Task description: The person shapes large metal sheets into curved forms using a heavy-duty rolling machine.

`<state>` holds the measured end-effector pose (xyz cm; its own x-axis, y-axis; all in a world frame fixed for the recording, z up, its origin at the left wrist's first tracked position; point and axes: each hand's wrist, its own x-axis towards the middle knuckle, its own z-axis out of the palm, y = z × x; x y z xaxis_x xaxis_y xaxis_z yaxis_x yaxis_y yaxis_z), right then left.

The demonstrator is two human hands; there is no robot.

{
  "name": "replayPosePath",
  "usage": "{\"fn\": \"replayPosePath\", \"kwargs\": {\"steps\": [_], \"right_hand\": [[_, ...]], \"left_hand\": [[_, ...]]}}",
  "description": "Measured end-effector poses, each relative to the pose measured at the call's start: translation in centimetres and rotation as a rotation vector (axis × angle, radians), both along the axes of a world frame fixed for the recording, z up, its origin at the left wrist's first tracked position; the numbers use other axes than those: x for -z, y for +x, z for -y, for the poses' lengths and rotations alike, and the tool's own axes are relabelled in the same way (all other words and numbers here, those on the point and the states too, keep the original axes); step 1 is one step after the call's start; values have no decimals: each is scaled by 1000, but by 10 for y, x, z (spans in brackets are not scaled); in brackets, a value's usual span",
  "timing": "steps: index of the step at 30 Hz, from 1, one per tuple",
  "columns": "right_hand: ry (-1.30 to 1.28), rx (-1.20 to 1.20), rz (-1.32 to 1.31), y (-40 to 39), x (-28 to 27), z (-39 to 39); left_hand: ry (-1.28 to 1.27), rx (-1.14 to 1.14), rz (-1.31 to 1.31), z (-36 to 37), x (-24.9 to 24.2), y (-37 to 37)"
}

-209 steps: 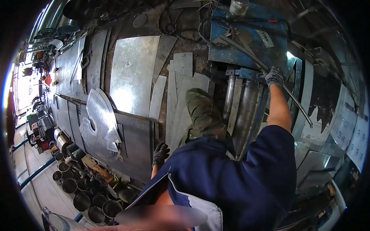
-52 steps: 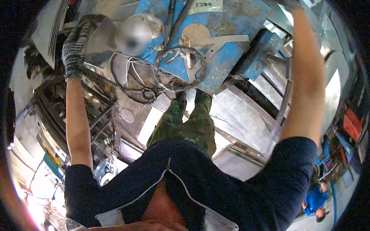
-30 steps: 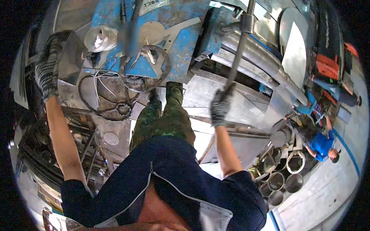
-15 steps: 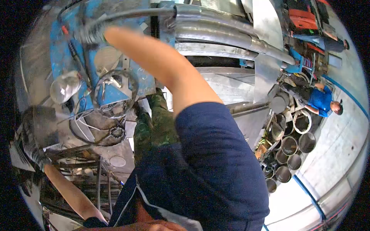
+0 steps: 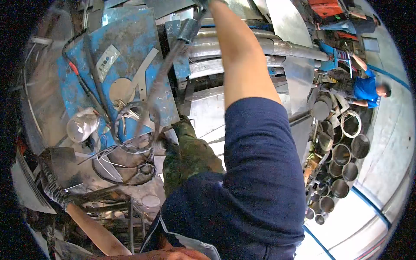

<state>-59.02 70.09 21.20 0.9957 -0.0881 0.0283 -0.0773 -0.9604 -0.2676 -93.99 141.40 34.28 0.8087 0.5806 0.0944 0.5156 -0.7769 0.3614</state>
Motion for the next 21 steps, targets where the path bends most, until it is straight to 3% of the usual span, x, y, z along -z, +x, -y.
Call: {"fn": "replayPosePath", "kwargs": {"steps": [2, 3, 4, 6, 7, 8, 9, 10, 11, 14, 16, 17, 18, 19, 21], "right_hand": [[-57, 85, -199, -79, -67, -17], [-18, 101, 17, -82, -3, 29], [49, 14, 104, -107, 10, 49], [62, 13, 90, -184, 5, 38], [-31, 133, 10, -224, -22, 8], [74, 39, 224, -257, -8, 7], [-66, 17, 399, -294, 1, -4], [-47, 145, 291, -331, -16, -30], [20, 259, 115, -363, -9, -40], [82, 336, 117, -462, 19, -102], [366, 467, -158, -476, -1, -150], [350, 469, -269, -471, 1, -169], [335, 467, -379, -463, 0, -184], [411, 396, -686, -435, -36, -196], [443, 47, -597, -418, -1, -213]], "left_hand": [[-47, 36, 7, 10, -5, 0], [-8, 55, -12, 31, -15, 6], [-2, 53, 4, 19, -13, 3], [-26, 52, -20, 4, 0, 4], [-41, 57, -24, 7, 1, 6], [32, -75, -184, 36, -16, 15], [107, -209, -341, 65, -34, 24], [186, -347, -501, 78, -44, 29], [179, -346, -491, 77, -43, 30], [31, -66, -167, 73, -33, 26], [-43, 118, 35, 67, -27, 19], [4, 69, -37, 58, -23, 19], [18, 63, -45, 53, -20, 17], [9, 81, -47, 52, -21, 20], [55, 145, -24, 45, -16, 19]]}}
